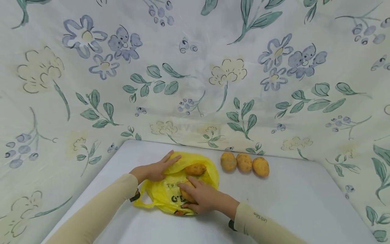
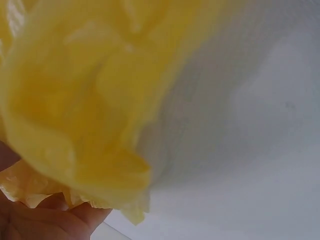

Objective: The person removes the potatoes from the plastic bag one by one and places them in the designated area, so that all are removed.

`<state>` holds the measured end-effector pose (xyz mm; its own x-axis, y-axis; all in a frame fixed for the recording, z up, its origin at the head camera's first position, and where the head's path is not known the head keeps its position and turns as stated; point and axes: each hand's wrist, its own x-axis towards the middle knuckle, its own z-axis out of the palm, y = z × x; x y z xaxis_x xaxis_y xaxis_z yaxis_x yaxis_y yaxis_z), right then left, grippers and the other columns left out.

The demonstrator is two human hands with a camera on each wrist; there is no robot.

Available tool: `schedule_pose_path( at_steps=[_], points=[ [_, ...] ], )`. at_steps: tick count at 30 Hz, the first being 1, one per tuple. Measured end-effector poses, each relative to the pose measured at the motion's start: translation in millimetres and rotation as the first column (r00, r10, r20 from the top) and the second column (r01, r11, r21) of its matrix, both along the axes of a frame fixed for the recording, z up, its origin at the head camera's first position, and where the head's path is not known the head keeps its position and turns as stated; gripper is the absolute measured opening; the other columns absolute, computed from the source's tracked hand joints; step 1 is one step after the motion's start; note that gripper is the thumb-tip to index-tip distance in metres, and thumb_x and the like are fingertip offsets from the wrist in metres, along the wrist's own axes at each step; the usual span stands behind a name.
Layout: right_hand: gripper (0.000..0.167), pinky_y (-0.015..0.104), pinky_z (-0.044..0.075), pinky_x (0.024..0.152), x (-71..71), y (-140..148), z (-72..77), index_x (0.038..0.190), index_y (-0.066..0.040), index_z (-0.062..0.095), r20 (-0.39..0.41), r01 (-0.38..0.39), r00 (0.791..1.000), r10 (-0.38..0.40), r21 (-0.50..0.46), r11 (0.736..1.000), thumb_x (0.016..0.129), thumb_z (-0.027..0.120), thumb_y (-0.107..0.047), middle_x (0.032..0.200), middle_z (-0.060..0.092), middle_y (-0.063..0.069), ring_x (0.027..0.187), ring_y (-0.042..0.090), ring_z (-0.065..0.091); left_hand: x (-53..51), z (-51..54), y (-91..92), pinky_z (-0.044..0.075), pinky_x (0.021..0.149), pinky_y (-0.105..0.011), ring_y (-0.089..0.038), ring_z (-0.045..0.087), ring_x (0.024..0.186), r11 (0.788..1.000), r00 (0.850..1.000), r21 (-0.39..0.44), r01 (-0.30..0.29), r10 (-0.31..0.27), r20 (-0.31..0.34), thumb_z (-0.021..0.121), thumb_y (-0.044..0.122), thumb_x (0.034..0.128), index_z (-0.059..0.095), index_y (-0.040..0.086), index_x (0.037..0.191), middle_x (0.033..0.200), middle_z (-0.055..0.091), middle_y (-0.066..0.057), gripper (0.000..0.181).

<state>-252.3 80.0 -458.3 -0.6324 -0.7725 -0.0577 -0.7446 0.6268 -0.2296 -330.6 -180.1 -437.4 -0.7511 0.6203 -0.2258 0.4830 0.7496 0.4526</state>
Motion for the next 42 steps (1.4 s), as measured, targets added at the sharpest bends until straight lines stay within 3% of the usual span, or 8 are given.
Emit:
schedule_pose_path(
  at_steps=[11, 27, 42],
  points=[
    [0.070, 0.049, 0.045, 0.107, 6.4, 0.6, -5.7, 0.156, -0.031, 0.023, 0.043, 0.005, 0.999, -0.005, -0.015, 1.000, 0.097, 0.058, -0.046, 0.159, 0.023, 0.015, 0.133, 0.036, 0.048, 9.8, -4.1, 1.7, 0.037, 0.112, -0.055, -0.046, 0.022, 0.148, 1.000, 1.000, -0.013, -0.009, 0.009, 0.001, 0.054, -0.010, 0.0917, 0.005, 0.027, 0.160, 0.163, -0.020, -0.019, 0.092],
    [0.072, 0.050, 0.045, 0.108, 0.6, 1.8, -1.8, 0.156, -0.034, 0.020, 0.047, 0.021, 0.999, -0.020, -0.010, 1.000, 0.096, 0.059, -0.044, 0.161, 0.021, 0.015, 0.136, 0.038, 0.045, -1.8, -3.8, 0.6, 0.032, 0.115, -0.056, -0.045, 0.013, 0.150, 1.000, 1.000, -0.025, -0.008, 0.008, -0.005, 0.053, -0.010, 0.0916, 0.002, 0.031, 0.160, 0.163, -0.023, -0.016, 0.094],
    [0.070, 0.050, 0.045, 0.107, 1.1, 1.9, 0.1, 0.156, -0.033, 0.022, 0.019, 0.008, 1.000, -0.008, -0.014, 1.000, 0.097, 0.058, -0.045, 0.160, 0.023, 0.015, 0.136, 0.038, 0.046, 1.3, -1.9, 0.5, 0.033, 0.113, -0.058, -0.047, 0.013, 0.149, 1.000, 1.000, 0.001, 0.002, -0.002, -0.016, 0.053, -0.011, 0.0914, 0.003, 0.027, 0.160, 0.163, -0.021, -0.019, 0.094]
  ],
)
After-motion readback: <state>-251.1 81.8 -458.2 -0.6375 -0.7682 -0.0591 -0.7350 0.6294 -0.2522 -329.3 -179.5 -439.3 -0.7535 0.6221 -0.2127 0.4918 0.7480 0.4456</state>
